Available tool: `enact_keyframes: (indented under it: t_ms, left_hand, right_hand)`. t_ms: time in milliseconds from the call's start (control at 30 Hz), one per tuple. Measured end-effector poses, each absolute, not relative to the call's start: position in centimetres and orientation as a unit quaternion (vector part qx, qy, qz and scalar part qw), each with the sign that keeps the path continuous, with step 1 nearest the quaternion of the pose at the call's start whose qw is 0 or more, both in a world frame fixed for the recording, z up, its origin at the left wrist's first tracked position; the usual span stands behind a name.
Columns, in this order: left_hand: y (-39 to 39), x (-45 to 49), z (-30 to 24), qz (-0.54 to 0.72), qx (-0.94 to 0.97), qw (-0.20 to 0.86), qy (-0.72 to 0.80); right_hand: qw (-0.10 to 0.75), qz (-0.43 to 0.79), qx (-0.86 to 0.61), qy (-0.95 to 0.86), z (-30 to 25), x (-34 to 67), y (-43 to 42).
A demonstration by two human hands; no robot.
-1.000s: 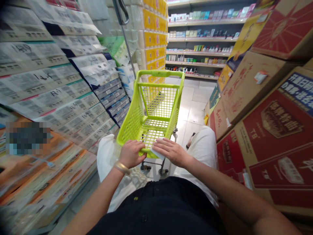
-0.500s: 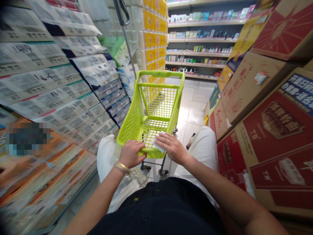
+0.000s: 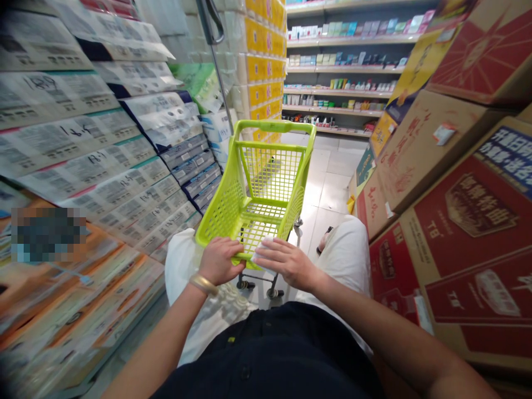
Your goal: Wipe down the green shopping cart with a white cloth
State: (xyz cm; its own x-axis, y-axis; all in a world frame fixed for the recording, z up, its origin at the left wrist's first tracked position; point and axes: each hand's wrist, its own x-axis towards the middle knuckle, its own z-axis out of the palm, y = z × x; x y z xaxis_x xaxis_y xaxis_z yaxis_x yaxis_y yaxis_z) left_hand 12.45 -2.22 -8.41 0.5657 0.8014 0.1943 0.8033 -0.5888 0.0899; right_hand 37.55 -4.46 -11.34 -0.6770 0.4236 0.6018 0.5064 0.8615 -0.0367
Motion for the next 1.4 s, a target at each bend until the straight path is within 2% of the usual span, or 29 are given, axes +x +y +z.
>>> enact_keyframes:
  t_ms: [100, 300, 500, 667, 800, 1000, 1133, 1233, 1400]
  left_hand:
    - [-2.1, 12.3, -8.3, -0.104, -0.892, 0.002, -0.439]
    - [-2.4, 12.5, -8.3, -0.101, -0.903, -0.005, -0.418]
    - [-2.6, 11.6, -8.5, -0.097, -0.911, -0.009, -0.400]
    - [-2.2, 10.1, -7.9, -0.076, -0.918, -0.020, -0.389]
    - [-1.6, 9.0, -6.9, -0.037, -0.904, -0.039, -0.424]
    - [-2.7, 10.0, -5.4, -0.023, -0.883, -0.071, -0.463]
    - [-4.2, 13.4, -5.1, -0.077, -0.878, -0.097, -0.462]
    - [-4.5, 15.6, -5.3, -0.065, -0.854, -0.095, -0.507]
    - [-4.8, 16.5, -6.0, -0.007, -0.829, -0.081, -0.554]
  right_hand:
    - [0.300, -0.064, -0.245, -0.920, -11.2, 38.0, -4.1]
    - [0.367, -0.090, -0.320, -0.869, -11.0, 39.2, -2.1]
    - [0.313, -0.065, -0.222, -0.921, -11.4, 37.7, -5.4]
    - [0.347, -0.080, -0.289, -0.889, -10.7, 38.5, -3.1]
    - [0.380, -0.081, -0.344, -0.855, -10.9, 37.3, -2.7]
    - [0.333, -0.070, -0.259, -0.904, -11.3, 34.7, -4.7]
    - [0.388, -0.089, -0.330, -0.856, -11.0, 36.2, -2.8]
    - [0.416, -0.095, -0.380, -0.821, -11.0, 36.4, -2.5]
    - [0.385, -0.074, -0.294, -0.872, -11.4, 35.2, -4.4]
